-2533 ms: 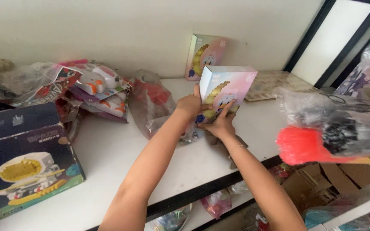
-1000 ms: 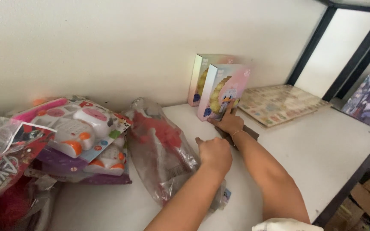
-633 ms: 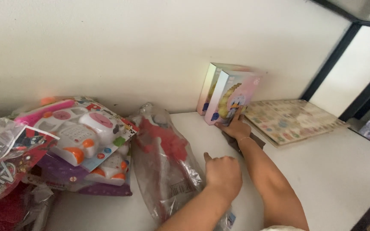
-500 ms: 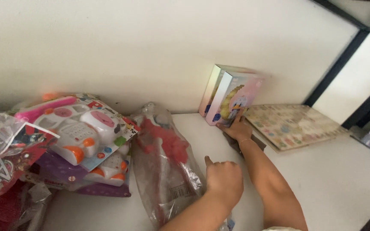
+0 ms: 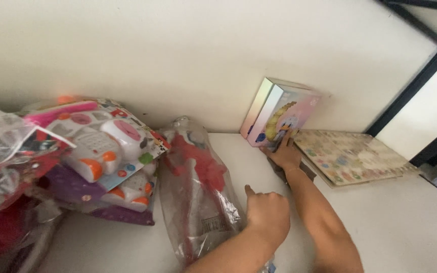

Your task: Cleaning toy boxes with a cloth and organizing them on stockroom shelves.

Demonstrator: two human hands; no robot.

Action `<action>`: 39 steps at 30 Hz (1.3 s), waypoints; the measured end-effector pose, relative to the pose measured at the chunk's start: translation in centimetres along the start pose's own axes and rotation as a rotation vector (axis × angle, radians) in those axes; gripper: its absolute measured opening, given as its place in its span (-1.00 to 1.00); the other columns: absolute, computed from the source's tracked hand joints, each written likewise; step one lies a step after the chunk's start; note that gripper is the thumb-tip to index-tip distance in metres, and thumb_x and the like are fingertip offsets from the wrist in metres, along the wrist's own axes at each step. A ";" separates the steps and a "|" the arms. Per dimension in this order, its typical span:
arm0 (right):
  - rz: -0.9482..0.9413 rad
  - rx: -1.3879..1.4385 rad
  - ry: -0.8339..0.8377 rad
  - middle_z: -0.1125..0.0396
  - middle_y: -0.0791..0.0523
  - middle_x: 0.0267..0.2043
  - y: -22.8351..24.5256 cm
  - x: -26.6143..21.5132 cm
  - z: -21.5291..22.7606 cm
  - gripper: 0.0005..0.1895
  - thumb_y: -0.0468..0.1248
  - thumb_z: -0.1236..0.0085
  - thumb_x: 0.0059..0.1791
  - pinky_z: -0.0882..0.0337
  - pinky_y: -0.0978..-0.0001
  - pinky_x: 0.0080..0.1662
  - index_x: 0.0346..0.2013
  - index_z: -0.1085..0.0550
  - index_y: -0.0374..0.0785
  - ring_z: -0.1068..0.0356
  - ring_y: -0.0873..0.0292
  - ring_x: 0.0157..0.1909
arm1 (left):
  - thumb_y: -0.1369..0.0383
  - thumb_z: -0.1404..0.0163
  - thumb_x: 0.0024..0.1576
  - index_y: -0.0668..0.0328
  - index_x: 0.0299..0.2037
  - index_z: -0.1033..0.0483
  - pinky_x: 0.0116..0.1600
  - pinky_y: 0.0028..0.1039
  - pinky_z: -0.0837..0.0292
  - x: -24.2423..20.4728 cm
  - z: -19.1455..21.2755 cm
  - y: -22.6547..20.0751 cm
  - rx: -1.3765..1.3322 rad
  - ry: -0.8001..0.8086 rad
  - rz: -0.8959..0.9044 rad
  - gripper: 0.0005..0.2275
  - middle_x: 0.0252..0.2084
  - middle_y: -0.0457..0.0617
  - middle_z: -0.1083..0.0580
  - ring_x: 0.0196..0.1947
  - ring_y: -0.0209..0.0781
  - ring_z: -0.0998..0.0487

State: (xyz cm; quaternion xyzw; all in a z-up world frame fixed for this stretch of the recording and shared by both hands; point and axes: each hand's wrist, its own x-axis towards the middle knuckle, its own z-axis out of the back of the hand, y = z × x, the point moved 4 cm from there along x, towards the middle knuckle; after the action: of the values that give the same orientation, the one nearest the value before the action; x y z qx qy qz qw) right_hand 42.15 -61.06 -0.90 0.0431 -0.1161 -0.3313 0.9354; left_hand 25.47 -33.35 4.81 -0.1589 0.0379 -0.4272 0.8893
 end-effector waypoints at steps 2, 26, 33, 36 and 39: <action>0.097 -0.062 -0.065 0.21 -0.20 0.57 -0.6 0.7 -1.2 0.50 0.61 0.04 -0.27 -0.45 0.07 0.12 0.52 0.48 -0.25 -0.22 -0.19 0.37 | 0.40 -0.02 0.17 0.27 -0.10 -0.65 0.43 0.16 0.01 0.2 -0.2 -0.1 0.092 -0.053 -0.029 -0.80 -0.11 0.20 -0.61 -0.06 0.09 -0.63; 0.215 1.207 -0.396 -0.47 0.07 0.02 1.0 -29.2 15.9 -0.53 -0.22 -0.23 -0.01 -0.42 0.36 0.05 0.15 -0.43 -0.35 -0.44 0.20 0.02 | 0.17 -0.06 0.13 0.12 0.18 -0.41 -0.05 0.04 -0.49 -9.7 10.8 2.9 -0.313 -0.661 -0.111 -0.57 -0.10 0.29 -0.55 -0.10 0.32 -0.57; 0.452 1.513 -0.279 -0.45 0.15 0.01 6.4 -36.1 19.2 -0.64 -0.27 -0.20 0.04 -0.43 0.41 0.09 0.12 -0.46 -0.31 -0.43 0.27 0.02 | 0.24 -0.24 0.09 0.15 0.24 -0.39 0.16 -0.18 -0.47 -19.1 13.5 5.9 -0.429 -0.878 -0.249 -0.48 0.15 0.21 -0.52 0.15 0.17 -0.54; 0.583 1.622 -0.163 -0.43 0.16 0.00 9.7 -39.7 20.9 -0.65 -0.30 -0.19 0.07 -0.44 0.40 0.07 0.14 -0.45 -0.31 -0.42 0.27 0.00 | 0.29 -0.26 0.07 0.13 0.28 -0.38 0.21 -0.23 -0.52 -24.7 14.8 6.7 -0.495 -0.921 -0.250 -0.45 0.15 0.14 -0.54 0.15 0.08 -0.60; 0.828 1.627 -0.130 -0.42 0.15 0.08 13.0 -43.0 22.3 -0.63 -0.28 -0.21 0.12 -0.41 0.39 0.18 0.20 -0.46 -0.34 -0.39 0.26 0.10 | 0.36 -0.28 0.08 0.19 0.30 -0.35 0.17 -0.25 -0.54 -30.6 16.3 7.1 -0.467 -0.963 -0.257 -0.44 0.20 0.11 -0.52 0.19 0.05 -0.59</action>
State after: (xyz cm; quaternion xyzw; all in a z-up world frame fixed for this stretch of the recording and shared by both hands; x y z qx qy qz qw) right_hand 12.15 -23.97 14.70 0.6252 -0.3726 0.2127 0.6520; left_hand 14.74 -1.53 15.89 -0.5327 -0.2994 -0.3914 0.6880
